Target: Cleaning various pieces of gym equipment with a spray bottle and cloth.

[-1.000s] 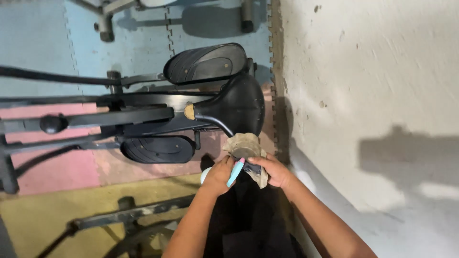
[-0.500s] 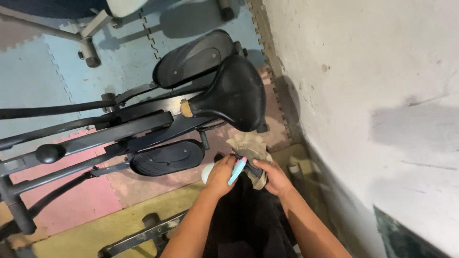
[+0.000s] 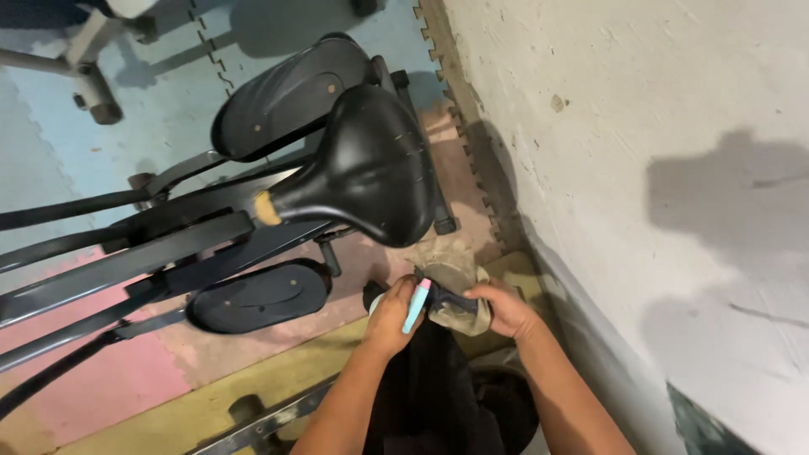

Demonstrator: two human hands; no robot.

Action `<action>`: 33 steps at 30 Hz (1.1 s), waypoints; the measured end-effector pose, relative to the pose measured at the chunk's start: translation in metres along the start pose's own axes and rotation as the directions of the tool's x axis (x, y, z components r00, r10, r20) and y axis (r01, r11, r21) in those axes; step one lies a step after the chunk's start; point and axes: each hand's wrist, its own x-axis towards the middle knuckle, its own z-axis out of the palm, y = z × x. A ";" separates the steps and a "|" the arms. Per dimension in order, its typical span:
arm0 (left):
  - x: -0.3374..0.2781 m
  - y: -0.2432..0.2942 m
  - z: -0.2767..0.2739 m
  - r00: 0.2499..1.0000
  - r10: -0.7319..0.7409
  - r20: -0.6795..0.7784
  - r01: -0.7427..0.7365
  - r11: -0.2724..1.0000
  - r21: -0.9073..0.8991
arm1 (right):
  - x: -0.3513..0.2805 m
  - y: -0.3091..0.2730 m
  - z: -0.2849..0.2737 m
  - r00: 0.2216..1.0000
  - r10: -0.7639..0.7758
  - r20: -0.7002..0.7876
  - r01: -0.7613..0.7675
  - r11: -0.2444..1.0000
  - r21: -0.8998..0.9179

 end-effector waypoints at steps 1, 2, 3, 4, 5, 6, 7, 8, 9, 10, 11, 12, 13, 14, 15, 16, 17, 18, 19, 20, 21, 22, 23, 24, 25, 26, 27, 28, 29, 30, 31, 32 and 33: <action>0.008 -0.004 0.005 0.999 -0.011 -0.030 0.010 0.999 -0.038 | 0.014 -0.003 -0.019 0.999 0.045 0.028 -0.045 0.999 -0.008; 0.015 -0.004 0.010 0.999 -0.014 -0.031 0.013 0.999 -0.039 | 0.026 -0.008 -0.030 0.998 0.048 0.029 -0.048 0.999 -0.009; 0.024 -0.007 0.014 0.998 -0.044 -0.050 0.042 0.998 -0.052 | 0.040 -0.014 -0.041 0.997 0.074 0.008 -0.074 0.997 0.017; 0.034 -0.009 0.018 0.995 -0.075 -0.069 0.070 0.995 -0.066 | 0.055 -0.020 -0.052 0.995 0.100 -0.012 -0.099 0.994 0.044; 0.045 -0.015 0.023 0.995 -0.074 -0.069 0.070 0.996 -0.062 | 0.073 -0.023 -0.063 0.995 0.099 -0.009 -0.098 0.994 0.046; 0.056 -0.021 0.027 0.992 -0.112 -0.055 0.110 0.993 -0.033 | 0.092 -0.026 -0.074 0.996 0.073 -0.046 -0.069 0.995 0.077; 0.064 -0.027 0.034 0.987 -0.155 -0.039 0.155 0.988 -0.006 | 0.108 -0.025 -0.087 0.995 0.054 -0.086 -0.044 0.993 0.108; 0.072 -0.031 0.038 0.986 -0.160 -0.036 0.160 0.987 -0.005 | 0.127 -0.024 -0.094 0.995 0.059 -0.086 -0.049 0.992 0.112; 0.083 -0.036 0.042 0.981 -0.196 -0.006 0.196 0.980 0.013 | 0.148 -0.026 -0.102 0.985 0.060 -0.162 -0.051 0.997 0.056; 0.094 -0.041 0.045 0.972 -0.233 0.023 0.232 0.972 0.033 | 0.169 -0.028 -0.109 0.970 0.056 -0.237 -0.058 0.998 -0.001; 0.102 -0.058 0.057 0.973 -0.231 0.022 0.231 0.972 0.034 | 0.188 -0.029 -0.110 0.970 0.055 -0.236 -0.056 0.998 -0.001; 0.110 -0.075 0.068 0.994 -0.014 -0.113 0.028 0.991 0.129 | 0.207 -0.030 -0.111 0.963 -0.015 -0.270 -0.014 0.994 -0.107; 0.113 -0.091 0.080 0.953 0.212 -0.215 -0.158 0.957 0.243 | 0.223 -0.027 -0.112 0.951 -0.083 -0.299 0.019 0.977 -0.211; 0.122 -0.085 0.076 0.955 0.208 -0.212 -0.155 0.958 0.243 | 0.240 -0.027 -0.118 0.951 -0.079 -0.300 0.015 0.978 -0.208; 0.135 -0.079 0.072 0.982 0.094 -0.165 -0.064 0.982 0.176 | 0.260 -0.030 -0.125 0.963 -0.125 -0.241 0.079 0.978 -0.192; 0.147 -0.074 0.067 0.994 -0.020 -0.109 0.032 0.993 0.114 | 0.280 -0.032 -0.130 0.968 -0.172 -0.181 0.141 0.975 -0.171; 0.154 -0.076 0.073 0.994 -0.024 -0.108 0.036 0.993 0.116 | 0.304 -0.029 -0.146 0.969 -0.167 -0.181 0.137 0.976 -0.169; 0.162 -0.079 0.079 0.994 -0.077 -0.084 0.074 0.997 -0.037 | 0.329 -0.026 -0.161 0.955 -0.248 -0.161 0.195 0.937 -0.289; 0.169 -0.082 0.085 0.991 -0.125 -0.052 0.113 0.976 -0.185 | 0.354 -0.023 -0.175 0.936 -0.326 -0.130 0.250 0.880 -0.403; 0.171 -0.074 0.082 0.990 -0.129 -0.051 0.118 0.976 -0.181 | 0.369 -0.032 -0.173 0.938 -0.322 -0.128 0.248 0.882 -0.400; 0.174 -0.067 0.079 0.988 0.059 -0.144 -0.076 0.990 -0.120 | 0.385 -0.042 -0.170 0.903 -0.412 -0.122 0.268 0.762 -0.589; 0.176 -0.059 0.075 0.944 0.250 -0.217 -0.264 0.964 -0.042 | 0.400 -0.053 -0.166 0.863 -0.496 -0.095 0.265 0.606 -0.750; 0.185 -0.053 0.072 0.944 0.250 -0.217 -0.263 0.964 -0.034 | 0.411 -0.062 -0.158 0.863 -0.496 -0.090 0.271 0.607 -0.747; 0.193 -0.046 0.069 0.925 0.257 -0.280 -0.271 0.962 -0.014 | 0.422 -0.071 -0.150 0.825 -0.562 -0.064 0.247 0.460 -0.853; 0.200 -0.038 0.066 0.903 0.263 -0.340 -0.278 0.961 0.005 | 0.431 -0.080 -0.143 0.785 -0.619 -0.027 0.206 0.302 -0.931; 0.207 -0.044 0.073 0.903 0.263 -0.339 -0.276 0.961 0.010 | 0.437 -0.081 -0.138 0.785 -0.618 -0.025 0.210 0.305 -0.929; 0.213 -0.049 0.080 0.883 0.275 -0.380 -0.277 0.959 0.050 | 0.442 -0.082 -0.134 0.732 -0.655 0.188 0.341 0.113 -0.933; 0.219 -0.053 0.087 0.860 0.289 -0.420 -0.277 0.957 0.091 | 0.446 -0.083 -0.130 0.653 -0.645 0.397 0.456 -0.084 -0.886; 0.222 -0.056 0.089 0.861 0.291 -0.417 -0.278 0.956 0.093 | 0.392 -0.066 -0.174 0.651 -0.647 0.396 0.458 -0.081 -0.885; 0.226 -0.059 0.091 0.886 0.289 -0.363 -0.272 0.957 0.099 | 0.389 -0.068 -0.171 0.678 -0.629 0.379 0.494 0.009 -0.869; 0.228 -0.060 0.092 0.909 0.282 -0.307 -0.263 0.959 0.103 | 0.412 -0.065 -0.117 0.707 -0.606 0.364 0.523 0.101 -0.847; 0.231 -0.063 0.096 0.911 0.280 -0.304 -0.261 0.960 0.104 | 0.407 -0.043 -0.134 0.735 -0.580 0.352 0.544 0.193 -0.817; 0.233 -0.065 0.101 0.898 0.312 -0.309 -0.292 0.950 0.111 | 0.395 -0.022 -0.152 0.763 -0.552 0.337 0.553 0.285 -0.783</action>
